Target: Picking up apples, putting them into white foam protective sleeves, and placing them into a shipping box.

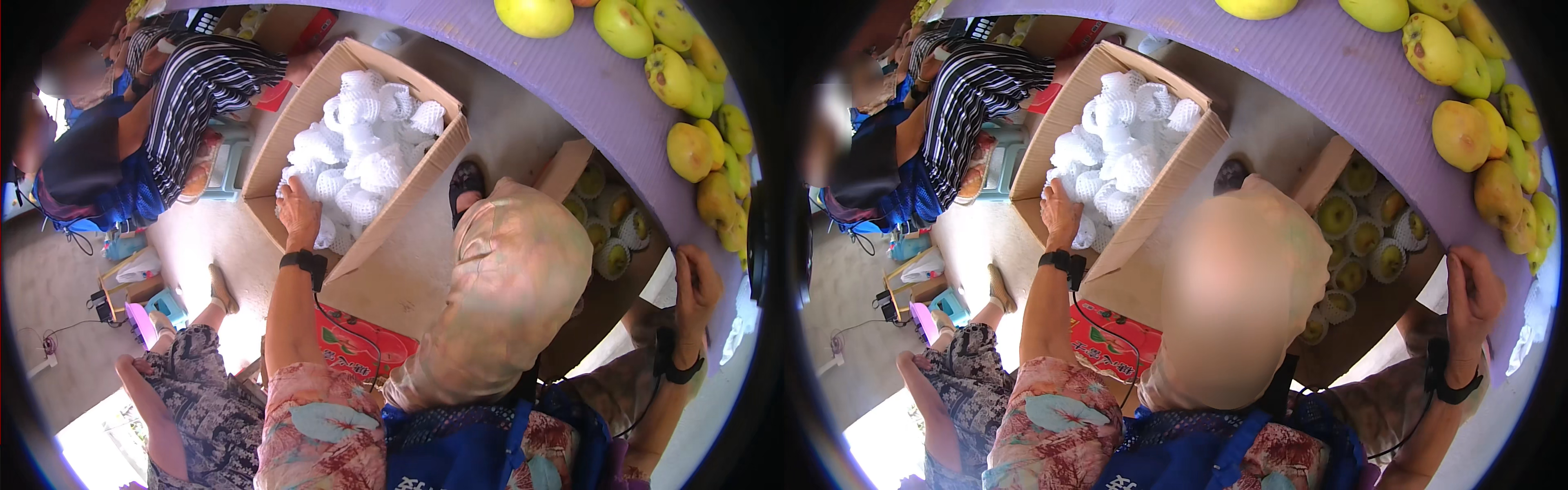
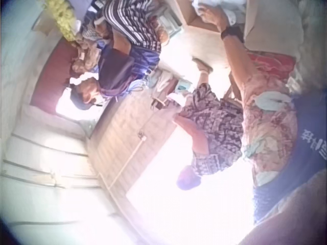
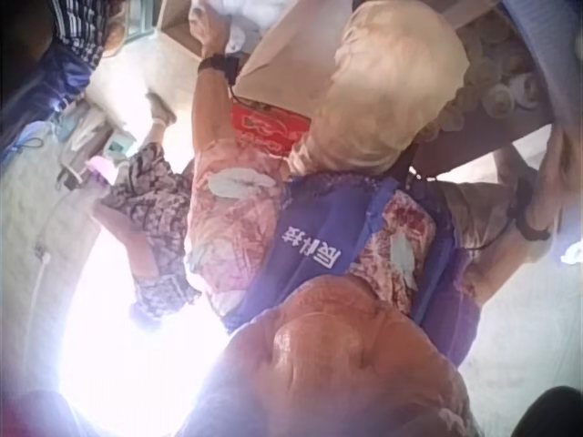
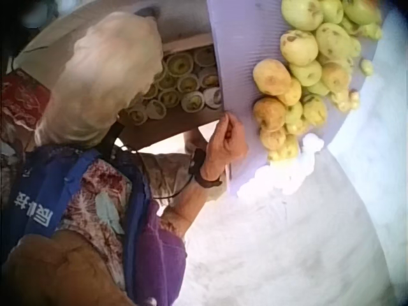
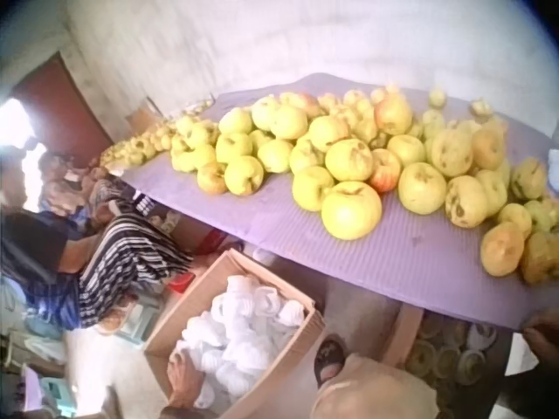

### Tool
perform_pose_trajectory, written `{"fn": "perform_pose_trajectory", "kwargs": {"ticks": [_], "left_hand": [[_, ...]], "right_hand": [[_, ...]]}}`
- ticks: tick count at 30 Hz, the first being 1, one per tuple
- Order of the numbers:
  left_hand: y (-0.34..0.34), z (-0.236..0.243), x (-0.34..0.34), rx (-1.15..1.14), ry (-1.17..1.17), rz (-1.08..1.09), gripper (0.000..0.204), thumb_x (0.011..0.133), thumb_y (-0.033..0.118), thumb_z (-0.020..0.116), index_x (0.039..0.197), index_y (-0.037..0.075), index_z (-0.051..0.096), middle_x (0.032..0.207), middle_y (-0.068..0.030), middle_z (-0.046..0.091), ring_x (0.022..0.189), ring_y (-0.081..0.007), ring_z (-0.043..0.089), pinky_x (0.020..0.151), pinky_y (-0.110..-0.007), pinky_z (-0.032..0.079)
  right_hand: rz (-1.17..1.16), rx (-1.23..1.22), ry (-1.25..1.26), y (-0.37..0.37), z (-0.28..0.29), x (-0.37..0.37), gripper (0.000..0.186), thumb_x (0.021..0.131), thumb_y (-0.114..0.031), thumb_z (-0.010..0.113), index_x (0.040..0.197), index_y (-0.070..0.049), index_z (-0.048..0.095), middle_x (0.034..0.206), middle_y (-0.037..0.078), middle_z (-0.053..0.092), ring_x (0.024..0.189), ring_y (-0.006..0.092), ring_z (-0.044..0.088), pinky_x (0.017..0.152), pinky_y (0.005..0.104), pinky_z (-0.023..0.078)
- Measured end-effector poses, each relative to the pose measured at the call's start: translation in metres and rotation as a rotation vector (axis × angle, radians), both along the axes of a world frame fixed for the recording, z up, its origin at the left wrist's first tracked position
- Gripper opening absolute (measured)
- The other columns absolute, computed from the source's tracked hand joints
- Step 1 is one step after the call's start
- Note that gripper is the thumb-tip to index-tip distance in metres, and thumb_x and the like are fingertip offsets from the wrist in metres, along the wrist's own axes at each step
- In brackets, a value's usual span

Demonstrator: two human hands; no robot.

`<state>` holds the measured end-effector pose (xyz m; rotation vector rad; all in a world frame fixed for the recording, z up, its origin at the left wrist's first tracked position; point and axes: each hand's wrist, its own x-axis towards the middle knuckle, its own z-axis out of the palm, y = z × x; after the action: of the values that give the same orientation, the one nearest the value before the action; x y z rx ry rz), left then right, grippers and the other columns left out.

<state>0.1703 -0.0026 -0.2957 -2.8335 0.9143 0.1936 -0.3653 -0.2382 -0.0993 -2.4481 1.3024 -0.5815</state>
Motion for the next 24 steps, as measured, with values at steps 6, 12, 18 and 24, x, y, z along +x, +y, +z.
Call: {"fn": "perform_pose_trajectory", "kwargs": {"ticks": [6, 12, 18, 24], "left_hand": [[0.001, 0.033, -0.021, -0.109, -0.024, 0.032, 0.067, 0.068, 0.01, 0.078, 0.122, 0.006, 0.038, 0.119, -0.0207, 0.05, 0.106, -0.0434, 0.053, 0.086, -0.05, 0.049], [0.009, 0.053, -0.028, -0.207, -0.087, -0.023, 0.069, 0.066, 0.012, 0.076, 0.123, 0.007, 0.038, 0.115, -0.0194, 0.048, 0.106, -0.0437, 0.051, 0.085, -0.05, 0.049], [0.015, 0.072, -0.024, -0.228, -0.131, 0.068, 0.072, 0.065, 0.009, 0.075, 0.126, 0.007, 0.038, 0.118, -0.0196, 0.049, 0.106, -0.0434, 0.052, 0.086, -0.051, 0.049], [0.019, 0.094, -0.022, -0.258, -0.175, 0.088, 0.073, 0.064, 0.011, 0.075, 0.127, 0.009, 0.037, 0.117, -0.0188, 0.048, 0.106, -0.0432, 0.051, 0.085, -0.05, 0.05]], "right_hand": [[-0.012, 0.042, -0.057, -0.002, -0.003, 0.001, 0.002, 0.086, 0.0, 0.063, 0.086, 0.001, 0.061, 0.062, 0.001, 0.048, 0.051, 0.0052, 0.038, 0.047, 0.0232, 0.028], [-0.022, 0.072, -0.108, -0.004, -0.008, -0.002, 0.002, 0.085, 0.0, 0.063, 0.085, 0.0, 0.061, 0.061, 0.0, 0.045, 0.051, 0.0044, 0.037, 0.046, 0.0226, 0.027], [0.008, 0.042, -0.136, -0.004, -0.01, -0.001, 0.003, 0.085, -0.001, 0.064, 0.085, 0.0, 0.062, 0.059, 0.0, 0.044, 0.051, 0.0046, 0.038, 0.047, 0.0231, 0.029], [0.017, 0.008, -0.132, -0.004, -0.008, 0.003, 0.003, 0.084, -0.001, 0.064, 0.084, -0.001, 0.061, 0.059, 0.002, 0.045, 0.05, 0.0058, 0.04, 0.047, 0.0234, 0.031]]}}
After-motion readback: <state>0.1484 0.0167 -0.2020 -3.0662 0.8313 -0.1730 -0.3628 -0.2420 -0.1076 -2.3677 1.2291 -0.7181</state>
